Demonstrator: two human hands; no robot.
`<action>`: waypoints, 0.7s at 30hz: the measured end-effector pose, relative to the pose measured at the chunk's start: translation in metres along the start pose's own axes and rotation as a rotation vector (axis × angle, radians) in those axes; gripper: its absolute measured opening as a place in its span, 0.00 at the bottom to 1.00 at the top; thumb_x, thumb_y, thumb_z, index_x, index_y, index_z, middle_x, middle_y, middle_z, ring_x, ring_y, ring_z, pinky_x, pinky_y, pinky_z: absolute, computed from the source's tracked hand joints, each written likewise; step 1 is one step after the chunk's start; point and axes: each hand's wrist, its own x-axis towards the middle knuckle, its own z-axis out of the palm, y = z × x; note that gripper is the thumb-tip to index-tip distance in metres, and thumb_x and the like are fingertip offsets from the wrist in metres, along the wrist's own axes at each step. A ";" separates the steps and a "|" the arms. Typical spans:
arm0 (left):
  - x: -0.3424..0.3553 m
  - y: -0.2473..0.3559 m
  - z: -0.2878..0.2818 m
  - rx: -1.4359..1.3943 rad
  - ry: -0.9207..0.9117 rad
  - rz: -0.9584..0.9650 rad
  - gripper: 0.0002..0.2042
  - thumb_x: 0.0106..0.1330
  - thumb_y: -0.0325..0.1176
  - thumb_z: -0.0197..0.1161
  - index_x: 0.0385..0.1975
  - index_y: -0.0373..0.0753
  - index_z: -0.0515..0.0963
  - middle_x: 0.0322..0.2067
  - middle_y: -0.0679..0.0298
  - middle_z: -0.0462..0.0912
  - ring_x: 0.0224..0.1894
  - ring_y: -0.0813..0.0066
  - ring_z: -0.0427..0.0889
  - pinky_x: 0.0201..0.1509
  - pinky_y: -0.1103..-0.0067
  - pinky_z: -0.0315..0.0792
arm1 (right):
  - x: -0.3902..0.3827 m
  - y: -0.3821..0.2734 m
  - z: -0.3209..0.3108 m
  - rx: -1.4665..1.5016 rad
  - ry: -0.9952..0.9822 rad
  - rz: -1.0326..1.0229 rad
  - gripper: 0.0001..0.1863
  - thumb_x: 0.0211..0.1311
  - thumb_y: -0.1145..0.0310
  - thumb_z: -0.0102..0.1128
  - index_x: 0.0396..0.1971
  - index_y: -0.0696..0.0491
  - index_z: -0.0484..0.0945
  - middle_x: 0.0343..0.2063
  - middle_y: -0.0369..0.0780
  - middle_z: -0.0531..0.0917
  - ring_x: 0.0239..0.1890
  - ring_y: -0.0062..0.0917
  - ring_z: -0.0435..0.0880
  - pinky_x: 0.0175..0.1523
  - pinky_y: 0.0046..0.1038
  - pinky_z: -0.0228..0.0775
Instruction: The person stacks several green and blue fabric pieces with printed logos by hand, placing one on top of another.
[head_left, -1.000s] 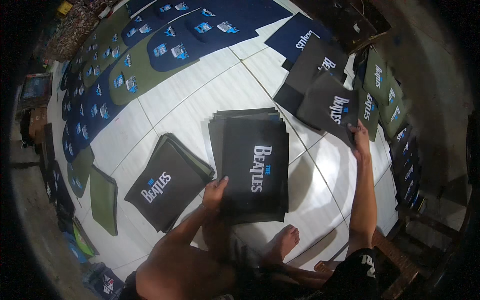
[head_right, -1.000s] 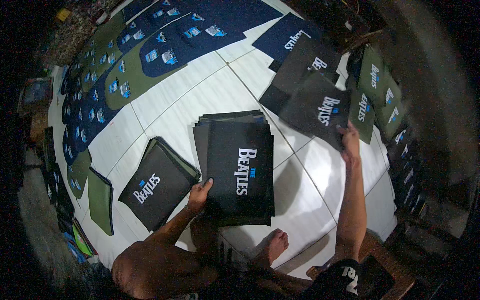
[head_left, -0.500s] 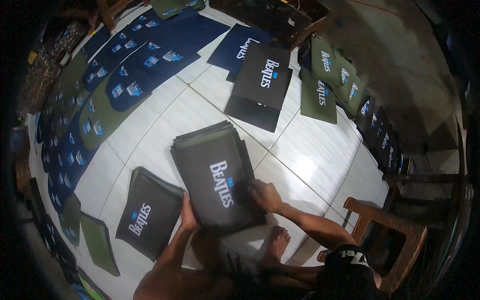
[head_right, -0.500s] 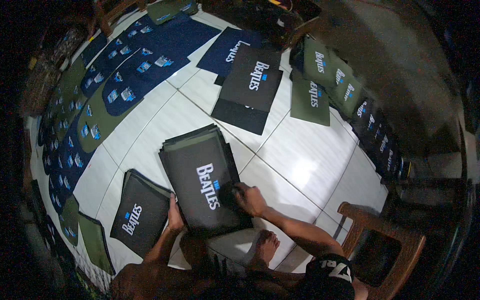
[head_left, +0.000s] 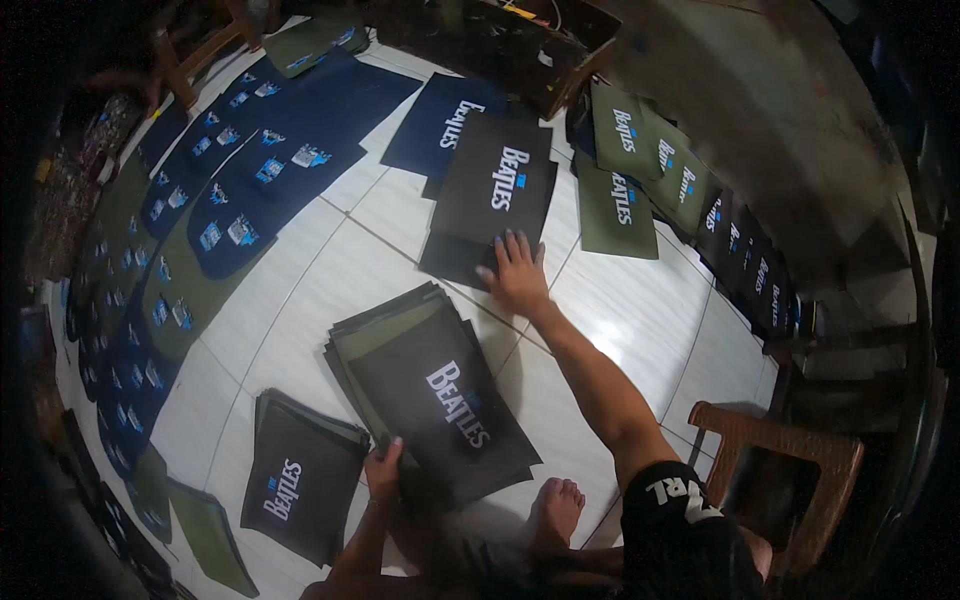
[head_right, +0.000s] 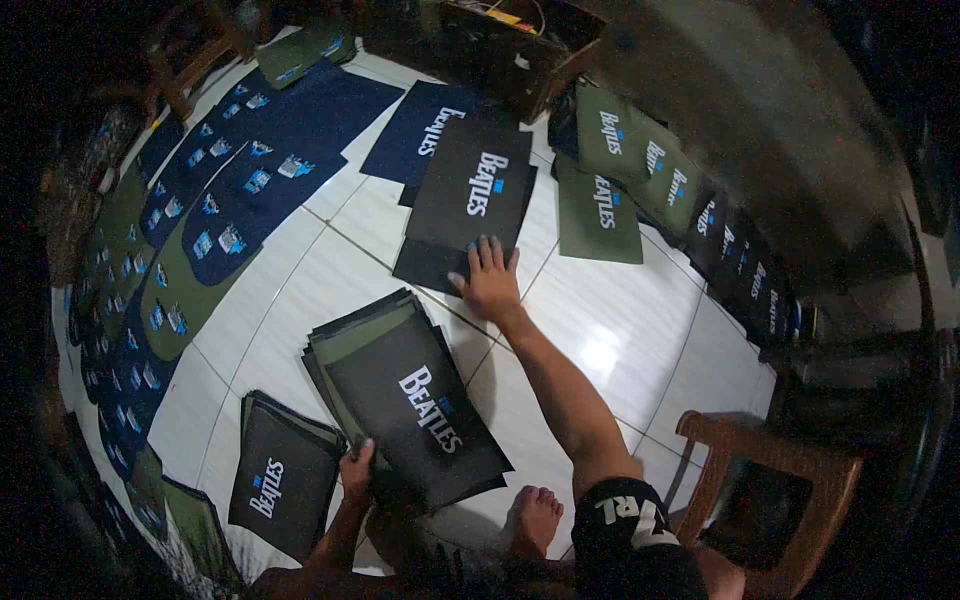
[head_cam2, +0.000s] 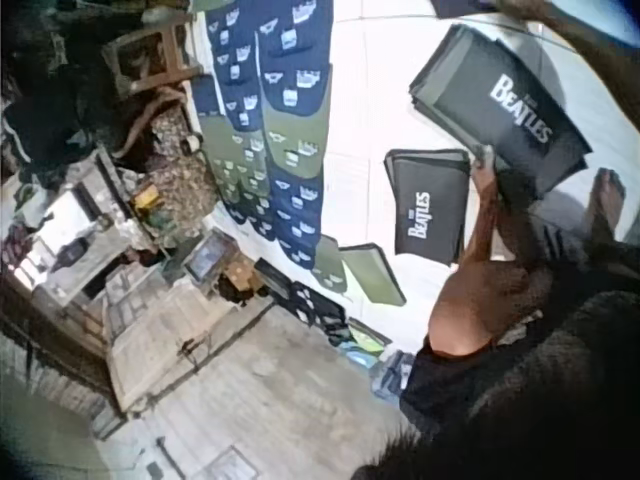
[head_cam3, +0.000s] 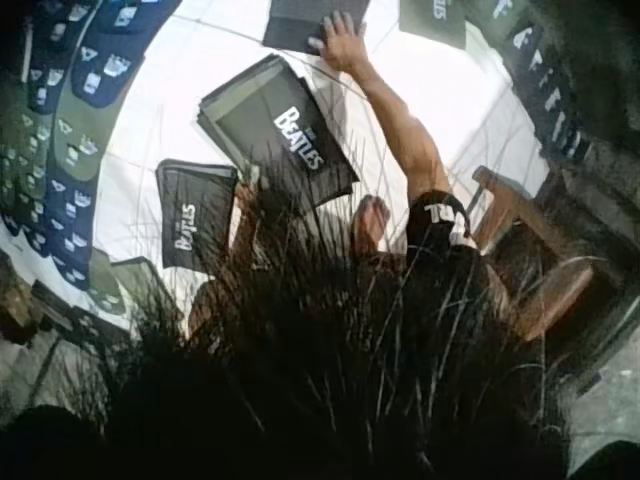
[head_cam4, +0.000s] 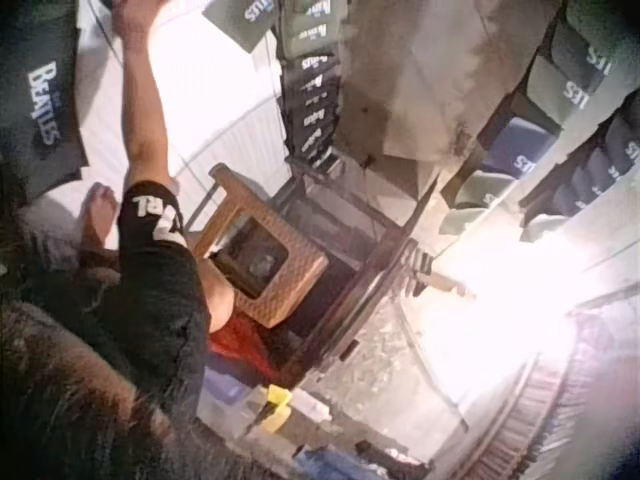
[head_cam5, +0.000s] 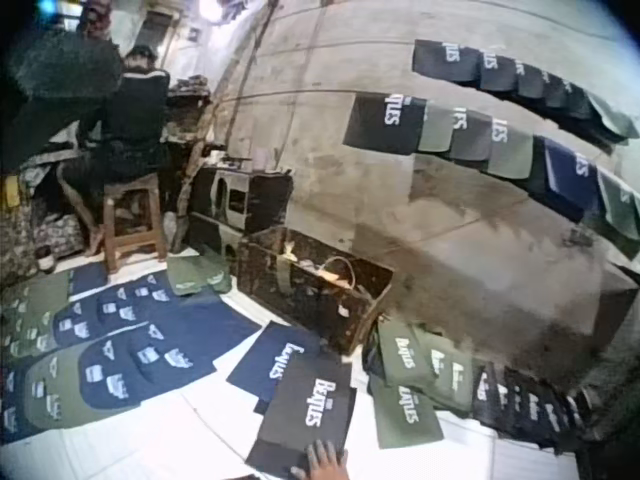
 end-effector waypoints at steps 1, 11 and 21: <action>-0.002 -0.004 0.002 -0.076 -0.026 0.112 0.10 0.60 0.33 0.66 0.27 0.31 0.79 0.24 0.67 0.79 0.25 0.80 0.76 0.29 0.80 0.69 | -0.012 -0.010 -0.002 -0.016 -0.005 -0.038 0.34 0.65 0.47 0.48 0.62 0.57 0.63 0.64 0.51 0.62 0.69 0.44 0.54 0.67 0.61 0.38; -0.002 -0.006 -0.003 0.105 -0.044 0.148 0.12 0.59 0.35 0.65 0.31 0.30 0.78 0.26 0.68 0.78 0.28 0.76 0.73 0.35 0.74 0.67 | -0.051 0.002 -0.018 0.373 0.111 0.180 0.28 0.55 0.63 0.64 0.53 0.59 0.68 0.53 0.52 0.71 0.58 0.47 0.66 0.64 0.42 0.58; 0.014 -0.034 -0.023 0.085 -0.050 0.181 0.12 0.61 0.36 0.65 0.29 0.30 0.77 0.24 0.70 0.77 0.26 0.81 0.70 0.31 0.77 0.65 | 0.011 -0.010 -0.002 0.521 0.118 0.880 0.22 0.40 0.65 0.70 0.34 0.64 0.78 0.30 0.55 0.83 0.36 0.50 0.83 0.44 0.41 0.75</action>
